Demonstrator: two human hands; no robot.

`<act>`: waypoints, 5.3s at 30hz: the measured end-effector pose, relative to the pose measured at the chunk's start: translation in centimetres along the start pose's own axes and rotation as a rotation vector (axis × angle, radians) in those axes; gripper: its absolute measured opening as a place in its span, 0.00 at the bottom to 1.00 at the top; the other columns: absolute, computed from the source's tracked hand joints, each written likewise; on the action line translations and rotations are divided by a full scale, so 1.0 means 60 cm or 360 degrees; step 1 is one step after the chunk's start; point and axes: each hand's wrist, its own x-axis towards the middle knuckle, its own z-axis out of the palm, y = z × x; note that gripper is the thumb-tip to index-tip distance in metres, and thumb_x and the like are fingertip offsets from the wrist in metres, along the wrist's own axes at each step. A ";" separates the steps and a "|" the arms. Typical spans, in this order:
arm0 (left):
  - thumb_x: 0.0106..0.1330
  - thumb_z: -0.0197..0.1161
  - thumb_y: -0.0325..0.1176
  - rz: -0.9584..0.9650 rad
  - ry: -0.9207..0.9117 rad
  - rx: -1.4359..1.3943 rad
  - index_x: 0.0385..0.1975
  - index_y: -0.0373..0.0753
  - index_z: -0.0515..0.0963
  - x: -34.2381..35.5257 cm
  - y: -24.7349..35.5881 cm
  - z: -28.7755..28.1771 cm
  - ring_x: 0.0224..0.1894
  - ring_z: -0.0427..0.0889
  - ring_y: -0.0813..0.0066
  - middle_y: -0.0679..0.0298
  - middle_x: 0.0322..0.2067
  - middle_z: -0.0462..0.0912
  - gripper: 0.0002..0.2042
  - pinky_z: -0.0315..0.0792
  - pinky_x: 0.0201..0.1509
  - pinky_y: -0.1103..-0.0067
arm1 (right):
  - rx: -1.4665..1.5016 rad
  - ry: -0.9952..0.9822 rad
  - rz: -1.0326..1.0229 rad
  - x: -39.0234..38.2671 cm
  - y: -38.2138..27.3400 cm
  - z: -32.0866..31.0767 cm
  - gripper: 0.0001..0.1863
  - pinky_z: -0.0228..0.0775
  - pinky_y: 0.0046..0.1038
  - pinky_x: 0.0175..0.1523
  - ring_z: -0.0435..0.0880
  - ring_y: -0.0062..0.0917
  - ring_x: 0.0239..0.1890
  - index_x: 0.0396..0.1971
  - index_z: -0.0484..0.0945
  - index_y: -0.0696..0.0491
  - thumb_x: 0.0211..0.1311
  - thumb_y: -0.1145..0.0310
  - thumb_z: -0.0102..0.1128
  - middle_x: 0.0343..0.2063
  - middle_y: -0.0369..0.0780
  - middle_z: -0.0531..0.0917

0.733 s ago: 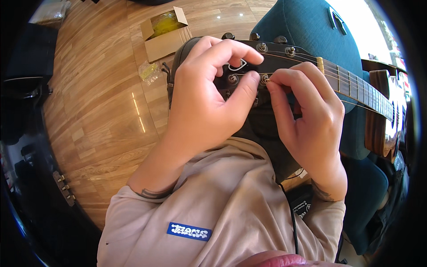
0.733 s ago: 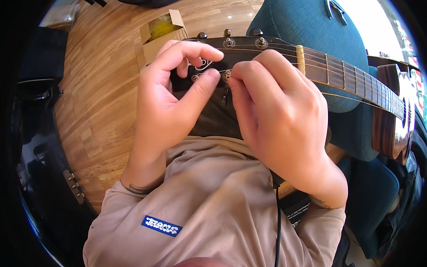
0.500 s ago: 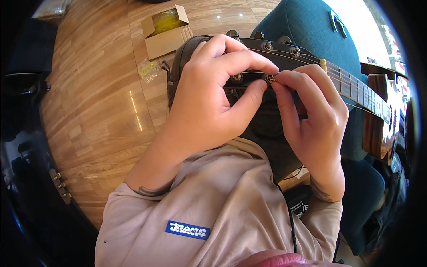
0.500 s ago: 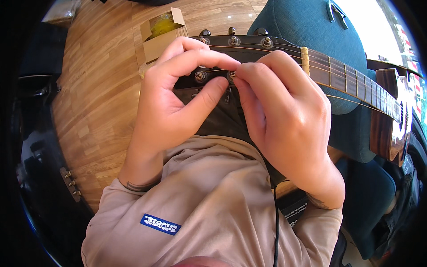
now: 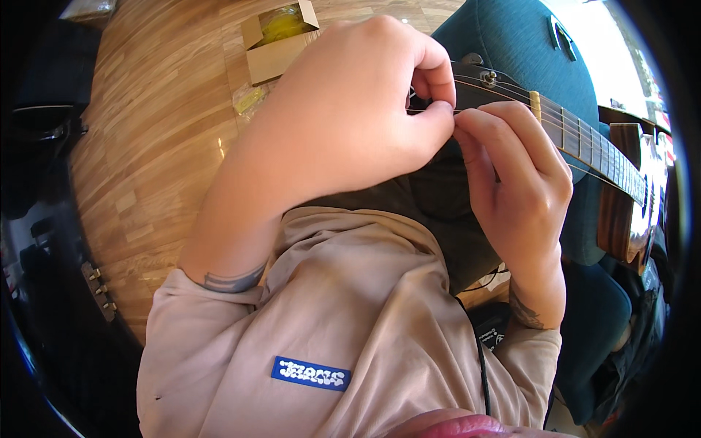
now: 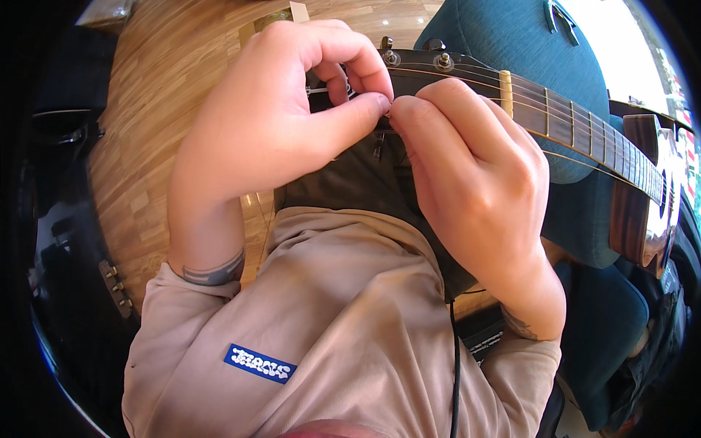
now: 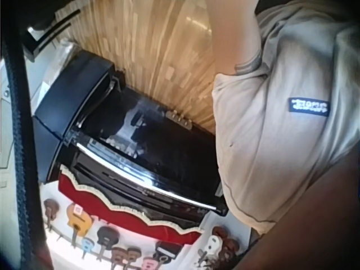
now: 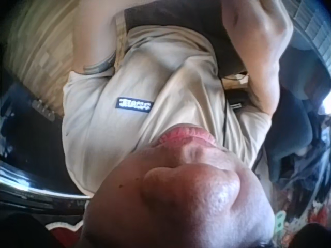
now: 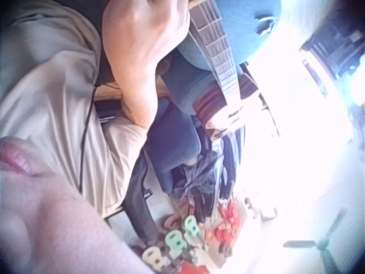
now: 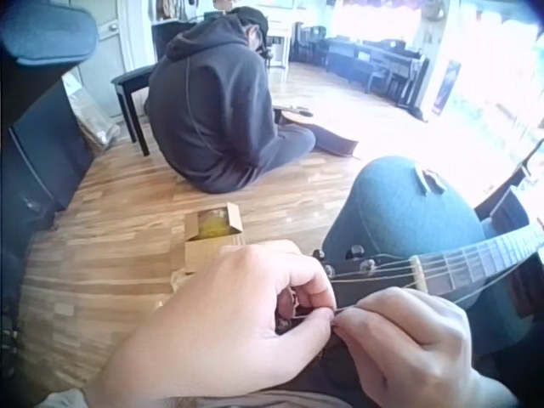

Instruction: The person sits on the floor and replaces a guitar string. They thread the string through the soundhole, pull it taut, and wind it onto the tuning peg at the headstock.

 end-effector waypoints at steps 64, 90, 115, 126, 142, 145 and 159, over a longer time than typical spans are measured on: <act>0.59 0.67 0.25 0.0187 -0.0212 -0.0058 0.31 0.34 0.80 -0.021 -0.031 0.008 0.43 0.74 0.66 0.59 0.39 0.72 0.04 0.70 0.50 0.75 | -0.0148 0.0286 -0.0428 -0.032 0.031 0.035 0.17 0.64 0.20 0.22 0.75 0.22 0.22 0.30 0.85 0.56 0.32 0.72 0.68 0.28 0.36 0.80; 0.45 0.74 0.19 0.0587 0.0130 -0.0287 0.30 0.35 0.86 -0.029 -0.057 0.031 0.44 0.78 0.65 0.61 0.36 0.77 0.10 0.72 0.63 0.64 | 0.0205 -0.0052 -0.0011 -0.015 0.007 -0.015 0.09 0.74 0.26 0.31 0.82 0.30 0.27 0.32 0.84 0.57 0.51 0.82 0.72 0.29 0.40 0.81; 0.46 0.76 0.19 0.0662 0.0218 -0.0257 0.33 0.35 0.88 -0.024 -0.051 0.034 0.40 0.79 0.73 0.63 0.36 0.77 0.12 0.73 0.46 0.78 | 0.0356 -0.0271 -0.0015 0.018 0.018 -0.046 0.07 0.75 0.26 0.35 0.83 0.30 0.29 0.33 0.82 0.59 0.55 0.82 0.69 0.31 0.41 0.82; 0.48 0.75 0.21 0.0601 0.0213 -0.0203 0.35 0.35 0.89 -0.020 -0.042 0.033 0.41 0.79 0.74 0.63 0.39 0.78 0.13 0.73 0.47 0.79 | 0.0129 -0.0085 -0.0053 0.008 0.021 -0.037 0.08 0.76 0.28 0.33 0.83 0.32 0.28 0.35 0.82 0.56 0.55 0.82 0.68 0.31 0.40 0.81; 0.50 0.75 0.21 0.0596 0.0131 -0.0138 0.35 0.35 0.88 -0.015 -0.035 0.033 0.44 0.79 0.72 0.62 0.40 0.79 0.11 0.73 0.50 0.78 | 0.0069 0.0090 0.0034 0.000 0.022 -0.025 0.08 0.74 0.24 0.30 0.79 0.27 0.24 0.36 0.79 0.57 0.58 0.83 0.65 0.28 0.37 0.77; 0.48 0.77 0.21 0.0583 0.0186 -0.0163 0.34 0.36 0.87 -0.015 -0.026 0.037 0.43 0.79 0.71 0.62 0.39 0.79 0.12 0.73 0.49 0.77 | 0.0136 0.0024 0.0013 -0.001 0.025 -0.031 0.08 0.73 0.24 0.29 0.79 0.27 0.23 0.36 0.79 0.56 0.57 0.83 0.64 0.27 0.38 0.77; 0.43 0.81 0.20 0.0906 0.0516 -0.0033 0.31 0.36 0.87 -0.022 -0.050 0.059 0.40 0.84 0.62 0.61 0.32 0.81 0.14 0.81 0.47 0.69 | 0.0516 -0.0248 0.0204 0.010 0.024 -0.052 0.06 0.61 0.26 0.28 0.70 0.24 0.22 0.31 0.81 0.55 0.52 0.77 0.67 0.23 0.36 0.72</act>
